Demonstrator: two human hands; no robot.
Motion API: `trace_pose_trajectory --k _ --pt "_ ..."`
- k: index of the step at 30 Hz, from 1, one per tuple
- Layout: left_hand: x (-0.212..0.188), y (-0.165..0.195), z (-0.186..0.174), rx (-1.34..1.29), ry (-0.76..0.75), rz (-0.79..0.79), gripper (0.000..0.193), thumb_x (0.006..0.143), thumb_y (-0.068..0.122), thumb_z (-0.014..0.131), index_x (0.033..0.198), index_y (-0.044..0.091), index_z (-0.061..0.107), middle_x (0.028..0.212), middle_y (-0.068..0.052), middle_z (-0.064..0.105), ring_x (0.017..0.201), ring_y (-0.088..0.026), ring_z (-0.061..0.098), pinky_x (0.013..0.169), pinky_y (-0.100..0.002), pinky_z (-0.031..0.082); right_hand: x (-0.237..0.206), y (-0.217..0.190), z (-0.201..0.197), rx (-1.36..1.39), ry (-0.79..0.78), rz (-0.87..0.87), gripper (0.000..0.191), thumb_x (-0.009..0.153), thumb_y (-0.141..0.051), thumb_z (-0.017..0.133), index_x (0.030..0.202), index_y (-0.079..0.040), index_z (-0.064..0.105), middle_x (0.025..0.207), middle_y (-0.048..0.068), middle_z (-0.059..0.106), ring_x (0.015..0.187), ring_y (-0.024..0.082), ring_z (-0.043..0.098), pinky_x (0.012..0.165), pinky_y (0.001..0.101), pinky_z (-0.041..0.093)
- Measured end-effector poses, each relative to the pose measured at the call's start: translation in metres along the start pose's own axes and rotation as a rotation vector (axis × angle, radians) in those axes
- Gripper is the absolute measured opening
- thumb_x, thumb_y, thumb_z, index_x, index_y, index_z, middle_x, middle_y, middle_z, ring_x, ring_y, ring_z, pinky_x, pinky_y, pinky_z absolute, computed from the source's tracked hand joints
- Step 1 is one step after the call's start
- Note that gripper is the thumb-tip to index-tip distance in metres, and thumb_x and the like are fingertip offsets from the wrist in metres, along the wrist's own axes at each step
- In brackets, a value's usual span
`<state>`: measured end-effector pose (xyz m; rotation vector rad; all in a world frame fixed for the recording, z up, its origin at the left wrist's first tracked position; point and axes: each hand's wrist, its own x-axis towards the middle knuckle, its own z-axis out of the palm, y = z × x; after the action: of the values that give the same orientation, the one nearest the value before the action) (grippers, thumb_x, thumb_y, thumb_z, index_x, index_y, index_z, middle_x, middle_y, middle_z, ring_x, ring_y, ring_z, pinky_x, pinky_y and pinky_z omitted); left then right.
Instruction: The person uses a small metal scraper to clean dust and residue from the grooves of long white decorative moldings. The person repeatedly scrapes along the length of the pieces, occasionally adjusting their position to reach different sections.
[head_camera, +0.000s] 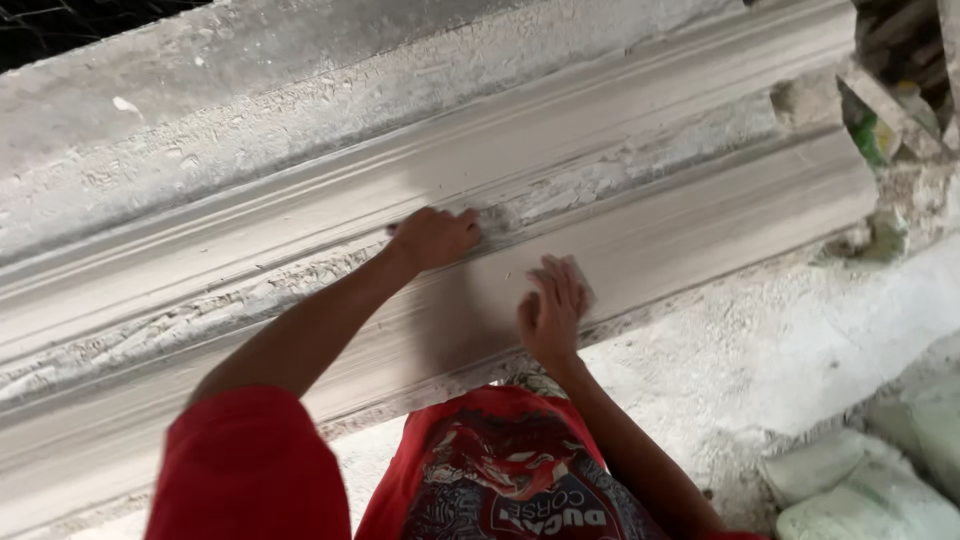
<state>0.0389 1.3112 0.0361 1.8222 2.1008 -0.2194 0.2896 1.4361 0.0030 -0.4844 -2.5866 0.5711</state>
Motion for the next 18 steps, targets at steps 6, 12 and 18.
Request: trace_pose_trajectory --k 6,12,18 --pt "-0.049 0.005 0.025 0.022 0.019 -0.204 0.031 0.101 0.031 0.06 0.125 0.011 0.059 0.122 -0.012 0.062 0.094 -0.026 0.072 0.067 -0.04 0.061 0.05 0.128 -0.053 -0.13 -0.103 -0.097 0.034 0.1 -0.018 0.054 0.132 -0.007 0.058 0.156 0.018 0.049 0.156 0.042 0.029 0.125 0.0685 0.008" --pt "-0.064 0.077 0.069 -0.035 0.591 -0.62 0.02 0.103 0.018 0.063 0.122 0.013 0.066 0.106 -0.007 0.072 0.095 -0.022 0.072 0.085 -0.043 0.058 0.083 0.161 -0.053 -0.259 -0.242 -0.097 0.043 0.098 -0.024 0.052 0.139 -0.013 0.063 0.151 0.01 0.055 0.149 0.037 0.039 0.116 0.0732 0.014" --pt "-0.073 0.123 0.082 -0.084 0.827 -0.926 0.021 0.1 0.02 0.065 0.12 0.016 0.069 0.114 -0.005 0.073 0.106 -0.024 0.071 0.097 -0.047 0.053 0.078 0.169 -0.048 -0.233 -0.235 -0.096 0.046 0.104 -0.028 0.05 0.145 -0.012 0.06 0.157 0.009 0.053 0.153 0.035 0.038 0.121 0.0723 0.011"
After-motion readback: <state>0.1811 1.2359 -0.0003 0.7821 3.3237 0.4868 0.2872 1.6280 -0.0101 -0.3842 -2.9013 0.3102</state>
